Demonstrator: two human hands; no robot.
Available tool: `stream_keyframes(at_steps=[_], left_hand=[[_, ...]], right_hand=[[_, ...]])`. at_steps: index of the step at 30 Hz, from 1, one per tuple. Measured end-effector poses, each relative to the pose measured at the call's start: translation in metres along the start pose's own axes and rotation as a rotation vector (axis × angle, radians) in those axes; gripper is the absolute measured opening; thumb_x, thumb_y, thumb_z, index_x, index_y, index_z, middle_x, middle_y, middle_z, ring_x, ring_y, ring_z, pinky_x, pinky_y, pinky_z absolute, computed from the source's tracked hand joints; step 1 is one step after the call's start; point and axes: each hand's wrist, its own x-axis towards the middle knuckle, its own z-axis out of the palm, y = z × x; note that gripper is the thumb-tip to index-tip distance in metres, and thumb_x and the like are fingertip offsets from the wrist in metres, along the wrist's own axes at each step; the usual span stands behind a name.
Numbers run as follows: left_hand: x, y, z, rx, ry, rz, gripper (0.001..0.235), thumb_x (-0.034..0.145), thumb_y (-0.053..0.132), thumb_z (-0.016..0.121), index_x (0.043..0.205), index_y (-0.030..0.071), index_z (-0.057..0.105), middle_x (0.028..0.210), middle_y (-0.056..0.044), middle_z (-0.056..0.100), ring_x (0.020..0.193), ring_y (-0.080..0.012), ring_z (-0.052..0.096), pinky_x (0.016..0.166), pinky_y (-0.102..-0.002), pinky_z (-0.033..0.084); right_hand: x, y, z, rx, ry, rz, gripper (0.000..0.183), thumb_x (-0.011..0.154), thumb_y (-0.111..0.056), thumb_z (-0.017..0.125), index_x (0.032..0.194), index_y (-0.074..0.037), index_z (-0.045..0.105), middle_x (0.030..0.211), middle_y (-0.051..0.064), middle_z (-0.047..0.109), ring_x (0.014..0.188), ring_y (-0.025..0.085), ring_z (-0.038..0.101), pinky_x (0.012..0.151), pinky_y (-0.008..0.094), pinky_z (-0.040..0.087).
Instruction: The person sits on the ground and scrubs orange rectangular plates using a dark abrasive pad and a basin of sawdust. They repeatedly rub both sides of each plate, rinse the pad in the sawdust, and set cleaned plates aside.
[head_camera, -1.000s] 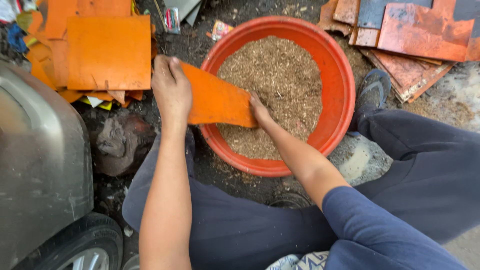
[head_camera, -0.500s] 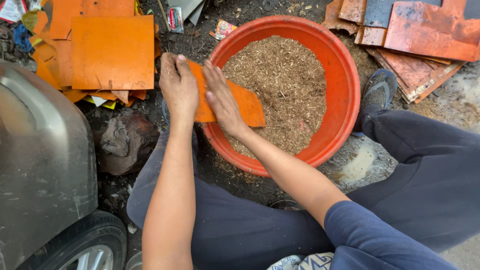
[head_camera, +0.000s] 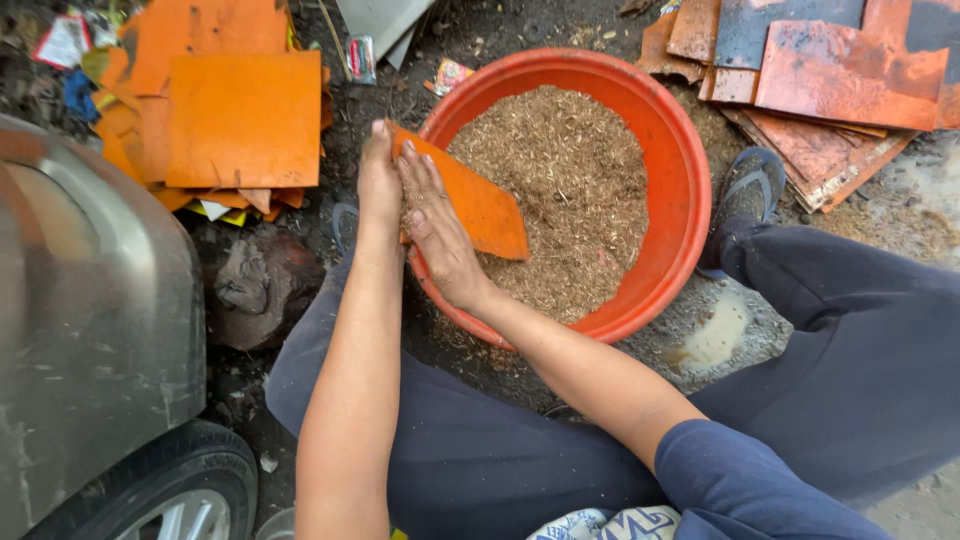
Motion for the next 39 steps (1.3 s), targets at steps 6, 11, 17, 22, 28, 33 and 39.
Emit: stream_keyframes(at_steps=[6, 11, 17, 22, 28, 33, 39], left_hand=[[-0.014, -0.006, 0.013, -0.428, -0.138, -0.204, 0.067, 0.109, 0.05, 0.05, 0.143, -0.008, 0.051, 0.146, -0.037, 0.054, 0.122, -0.0359, 0.058, 0.112, -0.053, 0.04], [-0.026, -0.001, 0.032, -0.419, -0.215, -0.121, 0.07, 0.102, 0.053, 0.044, 0.152, 0.004, 0.044, 0.156, -0.015, 0.048, 0.143, -0.0266, 0.046, 0.121, -0.042, 0.032], [-0.037, 0.022, 0.046, -0.291, -0.188, -0.138, 0.076, 0.1, 0.058, 0.04, 0.154, 0.006, 0.041, 0.159, -0.018, 0.045, 0.146, -0.032, 0.045, 0.121, -0.044, 0.034], [-0.053, 0.024, 0.057, -0.407, -0.191, -0.319, 0.071, 0.102, 0.055, 0.04, 0.156, 0.009, 0.037, 0.159, -0.018, 0.041, 0.145, -0.0301, 0.042, 0.12, -0.045, 0.032], [-0.045, 0.034, 0.063, -0.249, -0.131, -0.153, 0.059, 0.102, 0.05, 0.042, 0.142, 0.008, 0.052, 0.142, -0.014, 0.055, 0.132, -0.0243, 0.054, 0.112, -0.038, 0.04], [-0.022, 0.012, 0.06, -0.171, 0.0, 0.017, 0.03, 0.103, 0.036, 0.051, 0.116, 0.011, 0.059, 0.118, -0.007, 0.064, 0.11, -0.0165, 0.06, 0.101, -0.034, 0.045], [-0.007, 0.005, 0.055, -0.189, -0.059, 0.314, 0.022, 0.108, 0.026, 0.052, 0.109, 0.006, 0.061, 0.108, -0.006, 0.068, 0.106, -0.0172, 0.062, 0.103, -0.032, 0.044]], right_hand=[[-0.006, -0.05, -0.018, 0.002, -0.025, -0.028, 0.068, 0.116, -0.046, 0.018, 0.166, -0.002, 0.02, 0.178, 0.016, 0.011, 0.168, 0.032, 0.003, 0.138, 0.044, 0.001], [0.038, -0.032, -0.025, -0.002, 0.004, -0.039, 0.069, 0.116, -0.047, 0.016, 0.167, -0.001, 0.017, 0.178, 0.017, 0.009, 0.167, 0.03, 0.005, 0.139, 0.043, 0.001], [0.038, -0.03, -0.036, -0.068, -0.03, -0.083, 0.071, 0.114, -0.049, 0.015, 0.168, -0.003, 0.015, 0.178, 0.015, 0.008, 0.168, 0.028, 0.004, 0.139, 0.041, -0.001], [0.06, -0.032, -0.047, -0.004, -0.044, 0.031, 0.074, 0.114, -0.051, 0.021, 0.168, -0.002, 0.01, 0.179, 0.016, 0.003, 0.168, 0.029, 0.001, 0.138, 0.04, 0.002], [0.034, -0.013, -0.051, -0.09, -0.086, -0.016, 0.072, 0.113, -0.05, 0.02, 0.168, -0.004, 0.01, 0.178, 0.017, 0.002, 0.167, 0.031, 0.001, 0.137, 0.041, 0.001], [-0.036, 0.059, -0.061, -0.231, -0.099, 0.074, 0.075, 0.112, -0.053, 0.018, 0.167, -0.003, 0.013, 0.177, 0.014, 0.007, 0.166, 0.031, 0.005, 0.135, 0.042, 0.004], [-0.1, 0.152, -0.119, -0.562, -0.267, 0.992, 0.074, 0.091, -0.05, 0.044, 0.16, -0.029, 0.03, 0.176, 0.005, 0.005, 0.137, 0.031, 0.052, 0.119, 0.05, 0.036]])
